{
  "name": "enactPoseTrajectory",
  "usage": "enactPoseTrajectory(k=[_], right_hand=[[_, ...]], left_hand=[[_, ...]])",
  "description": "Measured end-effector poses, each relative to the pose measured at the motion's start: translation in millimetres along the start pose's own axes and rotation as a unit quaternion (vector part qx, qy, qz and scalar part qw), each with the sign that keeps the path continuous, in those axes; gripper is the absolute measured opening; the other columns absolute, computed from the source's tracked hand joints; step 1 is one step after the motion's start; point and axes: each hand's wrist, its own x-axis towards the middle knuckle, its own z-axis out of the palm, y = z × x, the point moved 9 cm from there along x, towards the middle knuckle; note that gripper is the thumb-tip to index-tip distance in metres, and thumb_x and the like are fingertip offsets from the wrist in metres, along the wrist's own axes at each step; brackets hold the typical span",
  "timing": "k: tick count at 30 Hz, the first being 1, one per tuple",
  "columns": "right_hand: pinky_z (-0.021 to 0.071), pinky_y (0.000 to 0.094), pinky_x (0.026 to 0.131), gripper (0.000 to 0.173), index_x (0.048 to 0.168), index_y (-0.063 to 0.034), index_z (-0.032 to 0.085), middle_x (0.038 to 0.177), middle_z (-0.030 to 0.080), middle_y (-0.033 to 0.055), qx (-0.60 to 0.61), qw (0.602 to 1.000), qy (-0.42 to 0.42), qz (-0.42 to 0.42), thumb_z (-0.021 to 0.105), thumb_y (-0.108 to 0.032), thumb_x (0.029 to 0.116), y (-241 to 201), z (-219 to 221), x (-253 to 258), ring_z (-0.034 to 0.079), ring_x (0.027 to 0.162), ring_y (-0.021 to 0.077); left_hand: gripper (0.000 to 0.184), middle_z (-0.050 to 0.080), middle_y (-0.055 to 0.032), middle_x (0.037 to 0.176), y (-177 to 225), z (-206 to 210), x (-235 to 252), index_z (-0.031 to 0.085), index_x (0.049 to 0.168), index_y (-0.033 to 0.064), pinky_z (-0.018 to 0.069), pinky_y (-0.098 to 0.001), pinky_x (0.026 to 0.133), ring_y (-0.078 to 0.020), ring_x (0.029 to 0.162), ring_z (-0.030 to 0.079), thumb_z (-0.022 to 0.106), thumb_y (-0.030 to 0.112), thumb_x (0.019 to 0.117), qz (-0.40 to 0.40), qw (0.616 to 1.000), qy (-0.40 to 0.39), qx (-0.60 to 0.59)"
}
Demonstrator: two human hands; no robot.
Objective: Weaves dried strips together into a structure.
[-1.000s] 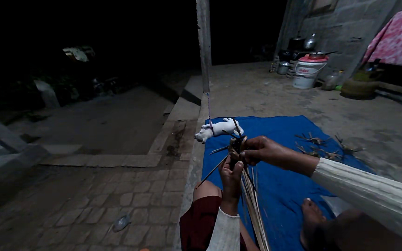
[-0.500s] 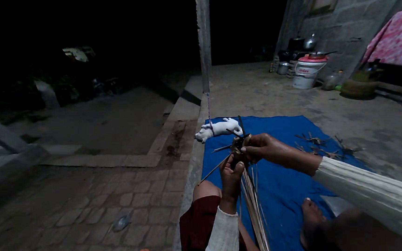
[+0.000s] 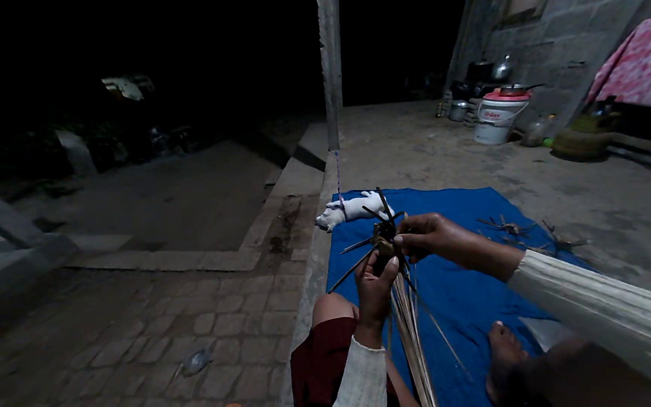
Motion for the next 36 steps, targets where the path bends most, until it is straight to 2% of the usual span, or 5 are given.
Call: enactPoseTrajectory(k=[13, 19, 28, 33, 36], right_hand=[[0.0594, 0.0248, 0.069, 0.009, 0.106, -0.0031, 0.055, 0.076, 0.063, -0.0005, 0.07, 0.996, -0.027, 0.048, 0.049, -0.01, 0.1076, 7.2, 11.4, -0.9, 0.066, 0.066, 0.0084], [0.0591, 0.0248, 0.068, 0.009, 0.106, -0.0027, 0.055, 0.078, 0.064, 0.0011, 0.046, 0.997, -0.038, 0.041, 0.05, -0.01, 0.1071, 6.4, 16.9, -0.6, 0.067, 0.067, 0.009], [0.0571, 0.023, 0.068, 0.009, 0.098, -0.0025, 0.063, 0.077, 0.065, -0.0007, -0.009, 0.999, -0.052, 0.015, 0.058, -0.008, 0.1032, 2.0, 12.6, -1.9, 0.066, 0.068, 0.0076], [0.0574, 0.0231, 0.067, 0.011, 0.099, -0.0017, 0.063, 0.078, 0.066, 0.001, 0.009, 0.999, -0.042, 0.015, 0.057, -0.009, 0.1041, -2.9, 13.8, -4.2, 0.066, 0.067, 0.0079], [0.0578, 0.0243, 0.065, 0.01, 0.098, -0.0005, 0.062, 0.077, 0.066, 0.0034, 0.028, 0.999, -0.03, 0.017, 0.057, -0.008, 0.1036, 0.7, 9.7, -1.4, 0.066, 0.066, 0.0098]], left_hand=[[0.02, 0.072, 0.0005, 0.089, -0.4, -3.0, 0.0, 0.066, 0.102, -0.0048, 0.0573, -0.0222, 0.08, -0.0032, 0.084, 0.068, 0.069, -0.001, 0.0825, 0.025, 0.999, 0.0, -0.027], [0.022, 0.071, 0.0009, 0.085, -2.6, -6.1, -1.5, 0.065, 0.101, -0.0055, 0.0567, -0.0213, 0.074, -0.0029, 0.077, 0.067, 0.054, -0.007, 0.0827, 0.014, 1.0, 0.014, 0.021], [0.025, 0.071, -0.0071, 0.097, -6.8, -4.5, -0.2, 0.06, 0.114, -0.0102, 0.0581, -0.026, 0.084, -0.0086, 0.088, 0.069, 0.061, -0.012, 0.0886, -0.023, 0.999, 0.032, -0.009], [0.017, 0.071, -0.0045, 0.089, -1.8, -8.6, 2.3, 0.064, 0.105, -0.0055, 0.0584, -0.0248, 0.078, -0.0075, 0.081, 0.068, 0.061, -0.006, 0.0884, -0.01, 0.999, 0.032, -0.028], [0.016, 0.07, -0.006, 0.09, -3.6, -17.0, 5.2, 0.064, 0.104, -0.0058, 0.058, -0.0276, 0.081, -0.01, 0.083, 0.068, 0.058, -0.001, 0.0901, -0.002, 0.999, 0.037, -0.033]])
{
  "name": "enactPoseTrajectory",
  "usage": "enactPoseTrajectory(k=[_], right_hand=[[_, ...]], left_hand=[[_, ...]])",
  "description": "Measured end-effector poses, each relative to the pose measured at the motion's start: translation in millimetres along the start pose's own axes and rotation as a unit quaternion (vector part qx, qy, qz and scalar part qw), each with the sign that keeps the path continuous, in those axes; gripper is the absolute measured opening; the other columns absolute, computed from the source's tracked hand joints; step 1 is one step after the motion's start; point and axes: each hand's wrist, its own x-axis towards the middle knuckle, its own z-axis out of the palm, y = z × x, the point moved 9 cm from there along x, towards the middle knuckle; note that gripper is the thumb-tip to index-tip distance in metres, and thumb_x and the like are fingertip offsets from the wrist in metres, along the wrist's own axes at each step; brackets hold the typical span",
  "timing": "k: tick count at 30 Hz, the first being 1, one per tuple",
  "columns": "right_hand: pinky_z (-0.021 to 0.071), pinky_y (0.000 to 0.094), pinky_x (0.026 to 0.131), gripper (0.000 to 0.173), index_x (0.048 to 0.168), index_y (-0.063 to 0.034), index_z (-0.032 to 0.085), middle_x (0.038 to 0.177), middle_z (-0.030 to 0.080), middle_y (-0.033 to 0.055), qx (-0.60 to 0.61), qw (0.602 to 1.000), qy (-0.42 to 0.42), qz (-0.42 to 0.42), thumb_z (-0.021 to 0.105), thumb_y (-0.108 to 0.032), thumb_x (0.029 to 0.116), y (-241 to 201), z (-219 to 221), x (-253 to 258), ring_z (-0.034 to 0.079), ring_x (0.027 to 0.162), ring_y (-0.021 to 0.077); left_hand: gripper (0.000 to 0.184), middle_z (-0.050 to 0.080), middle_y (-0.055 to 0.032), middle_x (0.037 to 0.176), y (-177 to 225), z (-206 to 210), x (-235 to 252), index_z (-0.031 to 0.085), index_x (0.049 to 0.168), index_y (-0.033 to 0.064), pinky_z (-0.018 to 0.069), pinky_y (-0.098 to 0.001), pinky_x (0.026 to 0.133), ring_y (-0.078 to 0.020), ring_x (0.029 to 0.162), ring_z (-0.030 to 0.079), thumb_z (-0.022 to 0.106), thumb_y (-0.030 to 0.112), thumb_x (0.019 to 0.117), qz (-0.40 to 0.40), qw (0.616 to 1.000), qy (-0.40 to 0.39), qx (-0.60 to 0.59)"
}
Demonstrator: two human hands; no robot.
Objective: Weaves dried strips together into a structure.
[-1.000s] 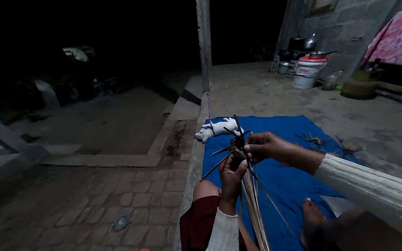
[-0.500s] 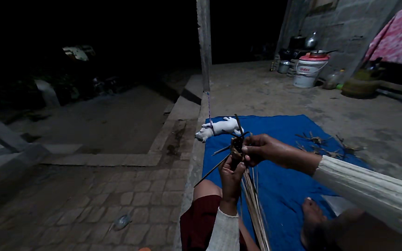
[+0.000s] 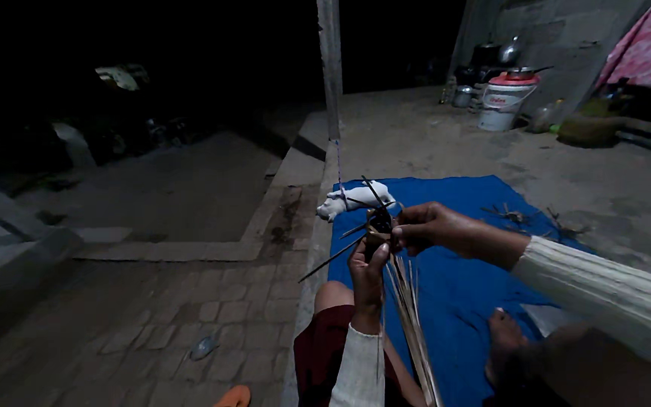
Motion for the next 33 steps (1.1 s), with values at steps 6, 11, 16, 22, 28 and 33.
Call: enactPoseTrajectory(k=[6, 11, 16, 22, 28, 33], right_hand=[[0.0578, 0.0245, 0.065, 0.007, 0.101, -0.001, 0.063, 0.077, 0.063, 0.0036, -0.014, 1.0, -0.008, 0.019, 0.057, -0.005, 0.103, 7.7, 3.0, 3.0, 0.063, 0.064, 0.0098], [0.0563, 0.0228, 0.063, 0.008, 0.099, -0.0005, 0.063, 0.08, 0.065, 0.0042, -0.032, 0.999, -0.008, 0.003, 0.057, -0.005, 0.1028, 6.5, 4.1, 7.2, 0.064, 0.063, 0.0089], [0.0547, 0.0207, 0.061, 0.01, 0.106, 0.0012, 0.067, 0.078, 0.066, 0.0024, -0.039, 0.999, 0.015, -0.03, 0.06, -0.003, 0.1006, 0.6, 2.2, 9.9, 0.062, 0.062, 0.0067], [0.0564, 0.0222, 0.065, 0.007, 0.1, 0.0018, 0.068, 0.078, 0.067, 0.0034, -0.062, 0.994, 0.044, -0.073, 0.063, -0.002, 0.0988, -7.9, -3.1, 9.4, 0.064, 0.065, 0.0074], [0.0548, 0.0215, 0.064, 0.009, 0.102, 0.0027, 0.068, 0.076, 0.065, 0.003, -0.11, 0.991, 0.033, -0.072, 0.063, -0.004, 0.0994, -6.0, -1.4, 10.9, 0.061, 0.063, 0.0054], [0.0538, 0.0194, 0.067, 0.014, 0.107, 0.0013, 0.069, 0.084, 0.066, 0.0038, -0.184, 0.98, 0.018, -0.071, 0.061, -0.008, 0.1018, -12.9, 6.9, 8.2, 0.061, 0.067, 0.003]], left_hand=[[0.015, 0.071, -0.0091, 0.092, 2.1, -9.7, 4.5, 0.062, 0.108, -0.0064, 0.0585, -0.0288, 0.085, -0.0135, 0.085, 0.07, 0.053, -0.005, 0.0958, -0.024, 0.999, 0.035, -0.018], [0.013, 0.072, -0.0082, 0.092, 3.6, -12.8, 5.1, 0.063, 0.107, -0.0069, 0.059, -0.029, 0.086, -0.0134, 0.086, 0.071, 0.055, -0.006, 0.0958, -0.036, 0.998, 0.053, -0.006], [0.014, 0.071, -0.0044, 0.088, 4.5, -12.9, 6.2, 0.064, 0.102, -0.0053, 0.058, -0.024, 0.081, -0.0076, 0.083, 0.069, 0.058, -0.011, 0.0911, -0.023, 0.998, 0.053, 0.014], [0.021, 0.071, -0.0071, 0.093, 4.6, -13.5, 5.2, 0.06, 0.11, -0.0079, 0.0598, -0.0289, 0.085, -0.0126, 0.086, 0.071, 0.057, -0.013, 0.0894, -0.043, 0.997, 0.061, -0.01], [0.021, 0.071, -0.0053, 0.091, 6.7, -9.3, 3.5, 0.059, 0.108, -0.0066, 0.0595, -0.0286, 0.084, -0.0109, 0.084, 0.07, 0.056, -0.01, 0.0873, -0.036, 0.998, 0.049, 0.009], [0.022, 0.07, -0.0015, 0.088, 6.7, -7.9, 3.3, 0.06, 0.106, -0.005, 0.0581, -0.0252, 0.082, -0.0067, 0.083, 0.069, 0.058, -0.007, 0.0846, -0.022, 0.999, 0.029, 0.026]])
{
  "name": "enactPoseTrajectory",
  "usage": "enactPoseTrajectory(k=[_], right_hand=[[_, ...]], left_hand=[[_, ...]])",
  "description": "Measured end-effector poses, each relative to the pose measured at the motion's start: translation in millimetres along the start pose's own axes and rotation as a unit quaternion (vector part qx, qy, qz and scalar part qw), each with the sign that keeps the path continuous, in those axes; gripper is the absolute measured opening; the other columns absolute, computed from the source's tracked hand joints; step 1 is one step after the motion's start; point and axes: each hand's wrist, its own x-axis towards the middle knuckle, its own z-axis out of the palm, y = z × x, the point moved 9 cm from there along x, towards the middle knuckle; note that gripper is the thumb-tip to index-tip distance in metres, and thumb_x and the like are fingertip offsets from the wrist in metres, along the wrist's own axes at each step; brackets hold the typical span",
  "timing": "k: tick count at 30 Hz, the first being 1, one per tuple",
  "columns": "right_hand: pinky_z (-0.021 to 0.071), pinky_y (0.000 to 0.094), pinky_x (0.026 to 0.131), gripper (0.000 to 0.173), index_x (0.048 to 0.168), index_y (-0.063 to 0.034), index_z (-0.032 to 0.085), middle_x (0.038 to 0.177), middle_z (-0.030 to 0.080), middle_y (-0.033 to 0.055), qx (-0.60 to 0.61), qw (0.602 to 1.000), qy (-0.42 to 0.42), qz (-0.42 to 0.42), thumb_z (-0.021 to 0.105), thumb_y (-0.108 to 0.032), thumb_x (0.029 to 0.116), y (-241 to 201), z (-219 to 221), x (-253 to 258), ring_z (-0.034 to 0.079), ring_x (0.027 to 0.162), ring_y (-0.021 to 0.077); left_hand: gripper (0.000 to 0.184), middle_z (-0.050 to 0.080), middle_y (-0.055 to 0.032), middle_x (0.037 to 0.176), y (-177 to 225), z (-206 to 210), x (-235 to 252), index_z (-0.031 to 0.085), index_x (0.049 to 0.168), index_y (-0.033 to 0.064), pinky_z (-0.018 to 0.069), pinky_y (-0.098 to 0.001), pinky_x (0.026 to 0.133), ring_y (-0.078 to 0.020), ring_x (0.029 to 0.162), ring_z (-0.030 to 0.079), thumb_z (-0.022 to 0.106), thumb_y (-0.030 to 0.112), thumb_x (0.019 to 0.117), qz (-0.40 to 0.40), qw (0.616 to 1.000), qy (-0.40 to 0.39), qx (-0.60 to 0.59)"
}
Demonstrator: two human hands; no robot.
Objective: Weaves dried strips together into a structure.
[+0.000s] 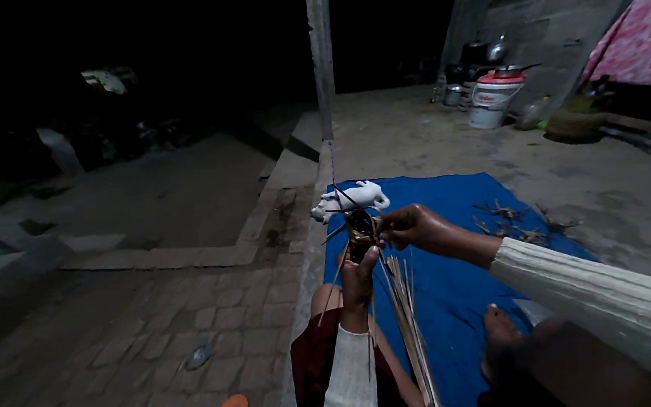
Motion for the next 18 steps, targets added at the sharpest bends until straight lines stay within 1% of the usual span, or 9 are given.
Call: enactPoseTrajectory(k=[3, 4, 5, 6, 10, 13, 14, 16, 18], right_hand=[[0.0561, 0.022, 0.065, 0.01, 0.101, 0.003, 0.068, 0.08, 0.066, 0.0046, 0.082, 0.997, 0.008, 0.014, 0.062, -0.005, 0.1002, 6.2, -3.2, 1.7, 0.062, 0.064, 0.0065], [0.0567, 0.0229, 0.064, 0.008, 0.099, 0.0027, 0.067, 0.079, 0.065, 0.0046, 0.107, 0.994, 0.014, 0.017, 0.063, -0.004, 0.0993, 8.6, -5.1, 2.2, 0.063, 0.063, 0.0076], [0.0571, 0.0237, 0.064, 0.007, 0.098, 0.0021, 0.067, 0.079, 0.065, 0.0044, 0.119, 0.993, 0.015, 0.015, 0.063, -0.004, 0.0988, 10.5, -7.0, 3.1, 0.063, 0.063, 0.0085], [0.0572, 0.0243, 0.064, 0.006, 0.098, 0.002, 0.066, 0.078, 0.065, 0.0044, 0.122, 0.992, 0.014, 0.011, 0.063, -0.004, 0.0985, 12.1, -8.4, 3.7, 0.064, 0.064, 0.0089], [0.0569, 0.0233, 0.064, 0.004, 0.096, 0.0017, 0.065, 0.077, 0.065, 0.0035, 0.114, 0.993, -0.005, 0.021, 0.064, -0.002, 0.0976, 14.1, -4.4, 3.8, 0.063, 0.063, 0.0078], [0.0563, 0.0223, 0.065, 0.005, 0.098, 0.0019, 0.065, 0.079, 0.065, 0.0032, 0.103, 0.993, -0.035, 0.042, 0.063, -0.003, 0.0986, 11.8, 2.8, 0.5, 0.063, 0.064, 0.007], [0.0558, 0.0221, 0.065, 0.005, 0.099, 0.0021, 0.065, 0.08, 0.065, 0.0034, 0.1, 0.992, -0.055, 0.049, 0.063, -0.003, 0.0989, 11.9, 6.5, -0.8, 0.062, 0.065, 0.0069], [0.0549, 0.0212, 0.065, 0.006, 0.099, 0.0016, 0.064, 0.081, 0.063, 0.0023, 0.092, 0.988, -0.105, 0.06, 0.061, -0.003, 0.0999, 13.0, 15.6, -4.1, 0.061, 0.065, 0.0059], [0.0553, 0.0209, 0.065, 0.006, 0.1, 0.0017, 0.065, 0.082, 0.064, 0.002, 0.087, 0.987, -0.126, 0.056, 0.062, -0.003, 0.0995, 13.5, 20.8, -5.7, 0.062, 0.066, 0.0052]], left_hand=[[0.018, 0.071, -0.0081, 0.088, -7.8, -4.8, 0.8, 0.058, 0.105, -0.0023, 0.0613, -0.0308, 0.08, -0.0145, 0.08, 0.072, 0.055, -0.002, 0.0872, -0.042, 0.992, 0.012, -0.121], [0.015, 0.072, -0.011, 0.087, -12.2, -7.1, 2.4, 0.061, 0.102, -0.002, 0.062, -0.0335, 0.08, -0.0181, 0.079, 0.073, 0.058, 0.0, 0.0878, -0.054, 0.982, 0.008, -0.182], [0.015, 0.073, -0.0142, 0.086, -16.9, -9.4, 4.8, 0.066, 0.099, -0.0031, 0.0623, -0.0357, 0.08, -0.0216, 0.079, 0.074, 0.067, 0.002, 0.0852, -0.064, 0.969, -0.002, -0.24], [0.017, 0.074, -0.0158, 0.086, -19.6, -10.6, 6.4, 0.067, 0.098, -0.0035, 0.0622, -0.0366, 0.081, -0.0234, 0.079, 0.074, 0.07, 0.004, 0.0831, -0.072, 0.96, -0.012, -0.271], [0.025, 0.074, -0.0165, 0.09, -22.2, -7.3, 6.6, 0.07, 0.1, -0.0036, 0.0614, -0.0361, 0.085, -0.0248, 0.083, 0.075, 0.079, 0.008, 0.0799, -0.09, 0.935, -0.058, -0.337], [0.025, 0.073, -0.0148, 0.09, -24.6, -7.7, 6.1, 0.068, 0.1, -0.0023, 0.0613, -0.0357, 0.084, -0.0229, 0.082, 0.074, 0.079, 0.007, 0.0794, -0.087, 0.941, -0.048, -0.323], [0.022, 0.073, -0.0149, 0.089, -25.0, -10.4, 5.7, 0.067, 0.1, -0.0024, 0.0619, -0.0362, 0.082, -0.0228, 0.08, 0.074, 0.075, 0.005, 0.0814, -0.082, 0.95, -0.025, -0.3], [0.012, 0.072, -0.0135, 0.087, -20.8, -14.9, 4.3, 0.063, 0.101, -0.003, 0.0623, -0.034, 0.079, -0.02, 0.078, 0.073, 0.06, -0.003, 0.0894, -0.065, 0.974, 0.026, -0.214], [0.016, 0.073, -0.0102, 0.088, -12.5, -14.3, 3.0, 0.062, 0.107, -0.0055, 0.0613, -0.0292, 0.078, -0.0149, 0.078, 0.072, 0.055, -0.008, 0.0922, -0.038, 0.99, 0.046, -0.125]])
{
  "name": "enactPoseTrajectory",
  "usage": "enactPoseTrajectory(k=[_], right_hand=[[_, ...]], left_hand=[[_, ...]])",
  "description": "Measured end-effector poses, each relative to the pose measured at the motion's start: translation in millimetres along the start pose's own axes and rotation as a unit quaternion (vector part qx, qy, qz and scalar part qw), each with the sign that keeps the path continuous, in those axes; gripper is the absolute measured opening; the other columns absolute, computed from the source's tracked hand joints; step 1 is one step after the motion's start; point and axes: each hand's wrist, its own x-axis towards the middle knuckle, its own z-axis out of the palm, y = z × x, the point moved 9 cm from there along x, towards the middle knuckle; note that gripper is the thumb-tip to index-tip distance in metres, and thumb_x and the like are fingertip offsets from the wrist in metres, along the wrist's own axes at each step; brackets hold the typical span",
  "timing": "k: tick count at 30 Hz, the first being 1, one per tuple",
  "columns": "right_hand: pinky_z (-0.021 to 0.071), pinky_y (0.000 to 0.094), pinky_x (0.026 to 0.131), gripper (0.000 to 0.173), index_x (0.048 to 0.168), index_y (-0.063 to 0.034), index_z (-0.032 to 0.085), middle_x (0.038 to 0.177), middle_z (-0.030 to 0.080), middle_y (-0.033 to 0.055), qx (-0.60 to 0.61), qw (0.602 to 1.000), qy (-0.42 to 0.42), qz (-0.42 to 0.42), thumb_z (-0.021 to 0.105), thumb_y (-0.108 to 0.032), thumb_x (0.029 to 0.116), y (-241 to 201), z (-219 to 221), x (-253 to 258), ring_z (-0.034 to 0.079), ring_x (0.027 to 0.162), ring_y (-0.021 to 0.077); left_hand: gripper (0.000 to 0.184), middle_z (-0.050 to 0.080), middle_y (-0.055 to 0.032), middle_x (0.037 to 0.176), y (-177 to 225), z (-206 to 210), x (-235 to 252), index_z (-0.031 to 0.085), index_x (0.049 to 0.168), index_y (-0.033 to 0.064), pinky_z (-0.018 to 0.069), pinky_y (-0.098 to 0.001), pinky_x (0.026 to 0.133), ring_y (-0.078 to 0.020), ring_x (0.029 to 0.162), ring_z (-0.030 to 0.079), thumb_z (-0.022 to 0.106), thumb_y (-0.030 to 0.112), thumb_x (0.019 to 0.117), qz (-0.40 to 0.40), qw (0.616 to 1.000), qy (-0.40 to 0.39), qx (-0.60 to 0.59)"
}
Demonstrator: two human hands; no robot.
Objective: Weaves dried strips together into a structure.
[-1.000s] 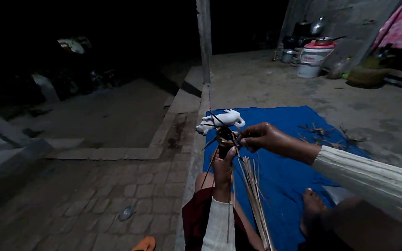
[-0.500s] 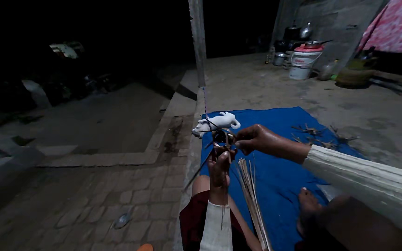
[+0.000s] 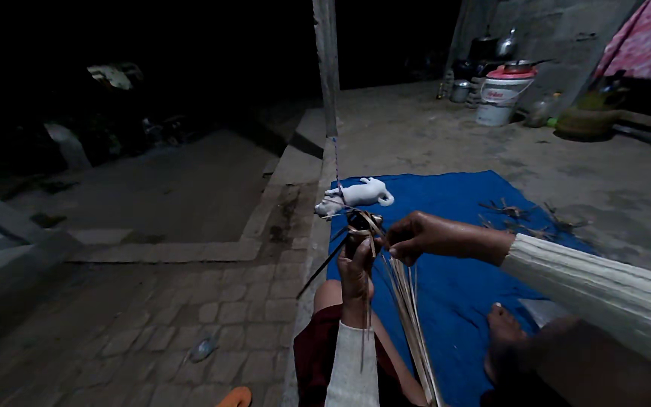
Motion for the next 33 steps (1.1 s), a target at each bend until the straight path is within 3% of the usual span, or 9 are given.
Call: enactPoseTrajectory(k=[3, 7, 10, 15, 18, 20, 25, 30, 33], right_hand=[[0.0554, 0.0213, 0.066, 0.009, 0.103, 0.0017, 0.067, 0.084, 0.065, 0.0024, 0.003, 0.999, 0.032, -0.019, 0.06, -0.004, 0.1002, -5.4, -5.0, -0.8, 0.062, 0.066, 0.0051], [0.0541, 0.021, 0.063, 0.012, 0.107, 0.0013, 0.07, 0.084, 0.067, 0.0034, 0.002, 0.995, 0.095, -0.04, 0.062, -0.004, 0.0995, -8.3, -17.1, 0.0, 0.061, 0.064, 0.0056], [0.0521, 0.0196, 0.064, 0.014, 0.108, 0.0012, 0.071, 0.083, 0.067, 0.0037, -0.086, 0.988, 0.118, -0.041, 0.063, -0.006, 0.1, -14.1, -16.7, -3.1, 0.059, 0.064, 0.003], [0.0529, 0.0248, 0.069, 0.017, 0.107, 0.0008, 0.072, 0.086, 0.068, 0.0077, -0.193, 0.972, 0.128, -0.042, 0.061, -0.011, 0.1024, -19.6, -14.8, -5.1, 0.06, 0.069, 0.0075], [0.0518, 0.0256, 0.067, 0.017, 0.101, 0.0026, 0.069, 0.08, 0.064, 0.0074, -0.206, 0.971, 0.107, -0.053, 0.058, -0.011, 0.1035, -23.5, -13.8, -5.6, 0.058, 0.067, 0.0081], [0.05, 0.0235, 0.064, 0.017, 0.1, 0.0027, 0.067, 0.077, 0.061, 0.0057, -0.196, 0.975, 0.085, -0.058, 0.057, -0.01, 0.1041, -21.4, -13.2, -3.8, 0.056, 0.064, 0.0065], [0.0523, 0.0208, 0.066, 0.016, 0.111, 0.0031, 0.068, 0.084, 0.064, 0.0064, -0.138, 0.983, 0.095, -0.077, 0.059, -0.007, 0.1024, -16.6, -11.8, -4.7, 0.058, 0.066, 0.0045], [0.0536, 0.0227, 0.065, 0.012, 0.099, 0.0021, 0.063, 0.08, 0.061, 0.0049, -0.07, 0.997, 0.034, -0.027, 0.057, -0.007, 0.1034, -10.6, -8.5, -2.5, 0.06, 0.065, 0.0071], [0.0541, 0.0223, 0.066, 0.011, 0.098, 0.0007, 0.062, 0.081, 0.061, 0.0034, -0.029, 0.999, 0.019, -0.011, 0.056, -0.006, 0.1035, -6.9, -9.0, -3.1, 0.06, 0.067, 0.0071]], left_hand=[[0.014, 0.072, -0.0033, 0.086, 9.5, 6.7, -2.7, 0.064, 0.105, -0.0049, 0.0587, -0.0231, 0.079, -0.0066, 0.079, 0.069, 0.058, -0.01, 0.0927, 0.042, 0.992, -0.01, 0.119], [0.017, 0.072, -0.0087, 0.092, 7.3, 6.1, -1.9, 0.067, 0.107, -0.0072, 0.0581, -0.027, 0.083, -0.0113, 0.086, 0.069, 0.067, -0.004, 0.0903, 0.068, 0.974, -0.023, 0.216], [0.016, 0.071, -0.0083, 0.091, 9.2, 10.9, -5.0, 0.066, 0.104, -0.0079, 0.0583, -0.0262, 0.081, -0.0103, 0.085, 0.069, 0.066, -0.006, 0.0886, 0.091, 0.966, -0.025, 0.242], [0.013, 0.071, -0.0044, 0.088, 13.4, 25.9, -12.7, 0.065, 0.101, -0.0071, 0.0581, -0.0232, 0.075, -0.006, 0.081, 0.068, 0.063, -0.008, 0.0884, 0.12, 0.96, -0.083, 0.24], [0.018, 0.072, -0.0043, 0.094, 15.6, 31.9, -16.5, 0.063, 0.106, -0.0088, 0.0589, -0.0248, 0.083, -0.0064, 0.088, 0.07, 0.063, -0.009, 0.0885, 0.117, 0.963, -0.109, 0.216], [0.018, 0.072, -0.0048, 0.094, 13.6, 29.9, -15.5, 0.063, 0.107, -0.0081, 0.0593, -0.0258, 0.082, -0.0078, 0.087, 0.07, 0.065, -0.007, 0.0889, 0.116, 0.964, -0.102, 0.217], [0.016, 0.071, -0.0043, 0.092, 13.0, 17.9, -8.8, 0.066, 0.107, -0.0061, 0.0587, -0.0258, 0.08, -0.0081, 0.085, 0.069, 0.067, -0.002, 0.0911, 0.103, 0.96, -0.066, 0.251], [0.013, 0.07, -0.0029, 0.089, 10.1, 26.8, -14.5, 0.063, 0.107, -0.0065, 0.0597, -0.0255, 0.078, -0.0068, 0.079, 0.068, 0.061, -0.001, 0.0957, 0.092, 0.969, -0.095, 0.209], [0.018, 0.07, -0.0036, 0.09, 9.9, 27.4, -12.2, 0.063, 0.107, -0.0069, 0.0584, -0.0253, 0.075, -0.0075, 0.08, 0.068, 0.064, 0.002, 0.0918, 0.081, 0.958, -0.15, 0.23]])
